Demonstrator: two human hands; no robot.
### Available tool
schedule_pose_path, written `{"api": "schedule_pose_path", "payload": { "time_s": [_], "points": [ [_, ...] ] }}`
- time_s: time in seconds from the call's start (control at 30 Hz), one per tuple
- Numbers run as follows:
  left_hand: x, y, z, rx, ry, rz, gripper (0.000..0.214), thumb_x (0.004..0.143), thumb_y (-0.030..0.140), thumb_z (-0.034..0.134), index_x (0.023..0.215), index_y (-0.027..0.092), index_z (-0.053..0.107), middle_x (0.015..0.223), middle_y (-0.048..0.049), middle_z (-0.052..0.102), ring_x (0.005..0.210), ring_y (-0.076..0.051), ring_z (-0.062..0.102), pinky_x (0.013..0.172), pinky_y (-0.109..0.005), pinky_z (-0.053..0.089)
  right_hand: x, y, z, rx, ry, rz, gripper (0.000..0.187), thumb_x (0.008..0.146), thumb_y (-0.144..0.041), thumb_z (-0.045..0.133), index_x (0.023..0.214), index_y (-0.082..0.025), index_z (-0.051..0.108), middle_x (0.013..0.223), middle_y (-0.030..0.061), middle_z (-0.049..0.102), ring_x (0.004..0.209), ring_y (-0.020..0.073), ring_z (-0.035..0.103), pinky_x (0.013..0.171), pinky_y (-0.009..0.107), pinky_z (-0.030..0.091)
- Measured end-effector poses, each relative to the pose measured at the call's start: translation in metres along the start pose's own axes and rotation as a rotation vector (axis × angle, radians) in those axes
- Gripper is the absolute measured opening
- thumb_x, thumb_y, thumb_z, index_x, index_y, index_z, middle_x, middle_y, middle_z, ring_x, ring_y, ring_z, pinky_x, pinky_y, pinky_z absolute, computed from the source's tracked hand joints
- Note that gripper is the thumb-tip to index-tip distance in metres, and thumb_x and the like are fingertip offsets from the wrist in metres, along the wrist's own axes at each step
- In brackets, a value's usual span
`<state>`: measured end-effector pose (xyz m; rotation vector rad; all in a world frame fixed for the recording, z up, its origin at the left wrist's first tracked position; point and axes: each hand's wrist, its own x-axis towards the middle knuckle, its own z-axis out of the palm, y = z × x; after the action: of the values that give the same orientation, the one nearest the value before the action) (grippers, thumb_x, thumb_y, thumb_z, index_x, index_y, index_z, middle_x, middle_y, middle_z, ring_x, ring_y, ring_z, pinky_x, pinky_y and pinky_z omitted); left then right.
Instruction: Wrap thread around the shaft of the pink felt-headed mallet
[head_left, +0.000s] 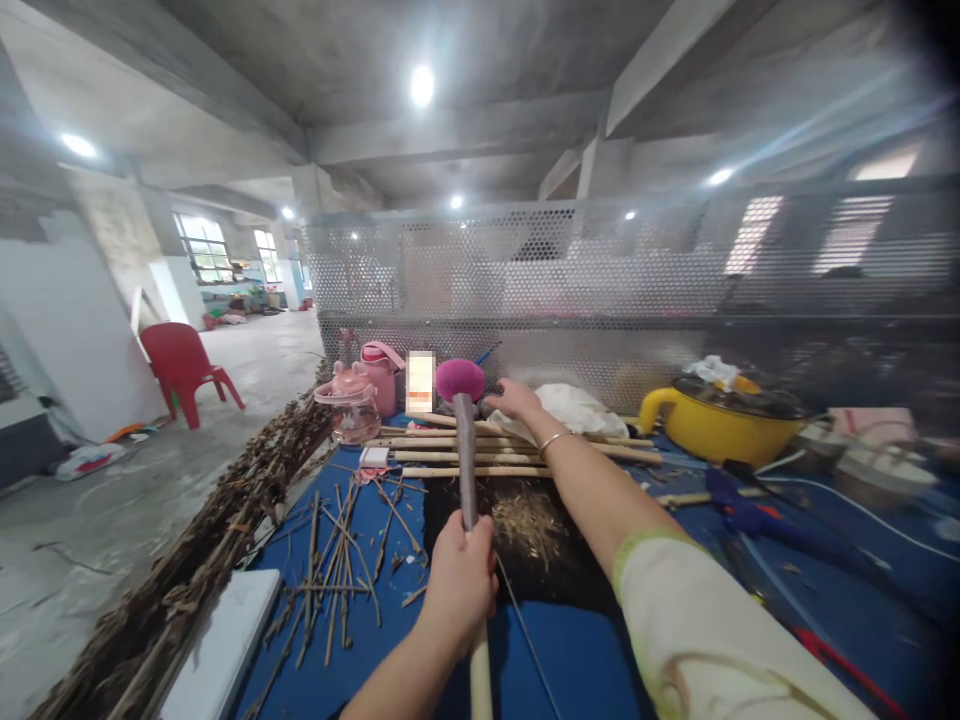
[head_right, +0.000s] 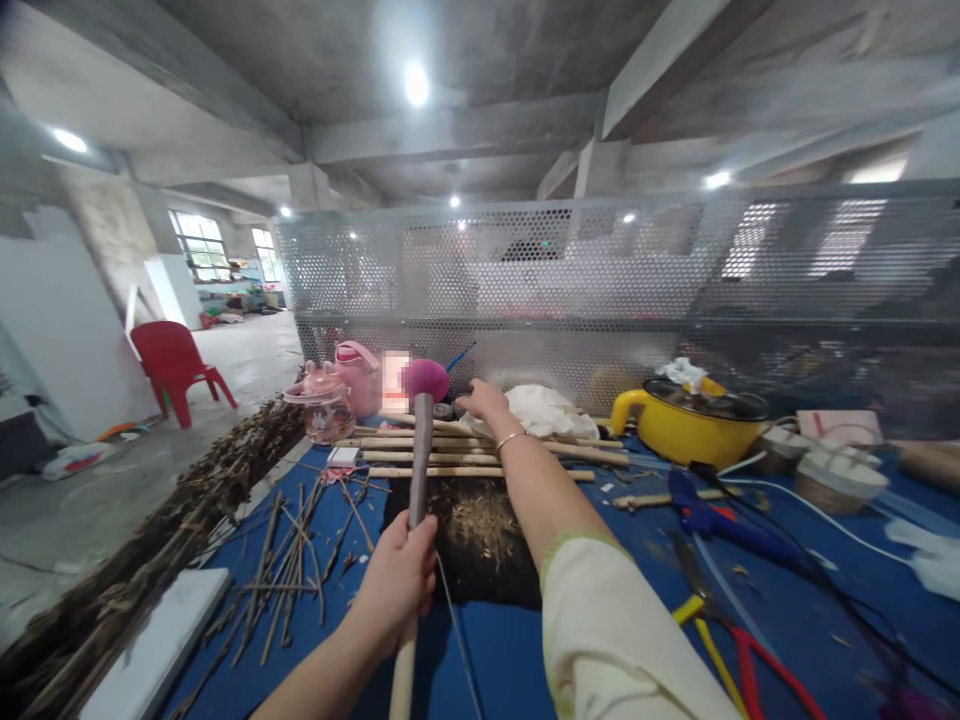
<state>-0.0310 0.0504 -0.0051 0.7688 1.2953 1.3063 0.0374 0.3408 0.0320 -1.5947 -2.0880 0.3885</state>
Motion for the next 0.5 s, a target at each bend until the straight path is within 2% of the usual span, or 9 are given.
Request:
{"api": "schedule_pose_path", "payload": {
  "time_s": [0.1, 0.23, 0.33, 0.5],
  "points": [
    [0.001, -0.004, 0.001, -0.004, -0.016, -0.021, 0.02, 0.082, 0.039, 0.042, 0.076, 0.023, 0.032, 0.043, 0.0112, 0.025, 0.029, -0.005, 0.021, 0.026, -0.016, 0.021, 0.009, 0.005, 0.022, -0.09, -0.045, -0.025, 0.06, 0.068, -0.045, 0.064, 0.119, -0.016, 0.048, 0.114, 0.0169, 0.057, 0.108, 0.0295, 0.051, 0.084, 0.035, 0.039],
    [-0.001, -0.005, 0.004, 0.015, -0.046, -0.056, 0.024, 0.079, 0.043, 0.047, 0.076, 0.023, 0.034, 0.043, 0.0111, 0.026, 0.029, -0.005, 0.022, 0.026, -0.016, 0.02, 0.011, 0.013, 0.033, -0.167, -0.071, -0.033, 0.055, 0.069, -0.045, 0.063, 0.114, -0.017, 0.05, 0.109, 0.0167, 0.06, 0.101, 0.029, 0.056, 0.078, 0.033, 0.04],
    [-0.002, -0.005, 0.005, 0.026, -0.049, -0.052, 0.027, 0.076, 0.047, 0.049, 0.077, 0.023, 0.035, 0.043, 0.011, 0.026, 0.029, -0.005, 0.022, 0.026, -0.016, 0.02, 0.005, 0.019, 0.028, -0.189, -0.023, -0.051, 0.058, 0.075, -0.047, 0.055, 0.122, -0.015, 0.041, 0.113, 0.0191, 0.057, 0.105, 0.0293, 0.053, 0.08, 0.034, 0.039],
    [-0.002, -0.006, 0.006, 0.039, -0.053, -0.047, 0.028, 0.076, 0.048, 0.048, 0.076, 0.023, 0.034, 0.043, 0.0116, 0.024, 0.028, -0.005, 0.021, 0.026, -0.016, 0.02, -0.004, 0.025, 0.002, -0.172, -0.064, -0.108, 0.06, 0.066, -0.051, 0.063, 0.114, -0.017, 0.05, 0.11, 0.0147, 0.059, 0.102, 0.0286, 0.055, 0.08, 0.034, 0.04]
  ]
}}
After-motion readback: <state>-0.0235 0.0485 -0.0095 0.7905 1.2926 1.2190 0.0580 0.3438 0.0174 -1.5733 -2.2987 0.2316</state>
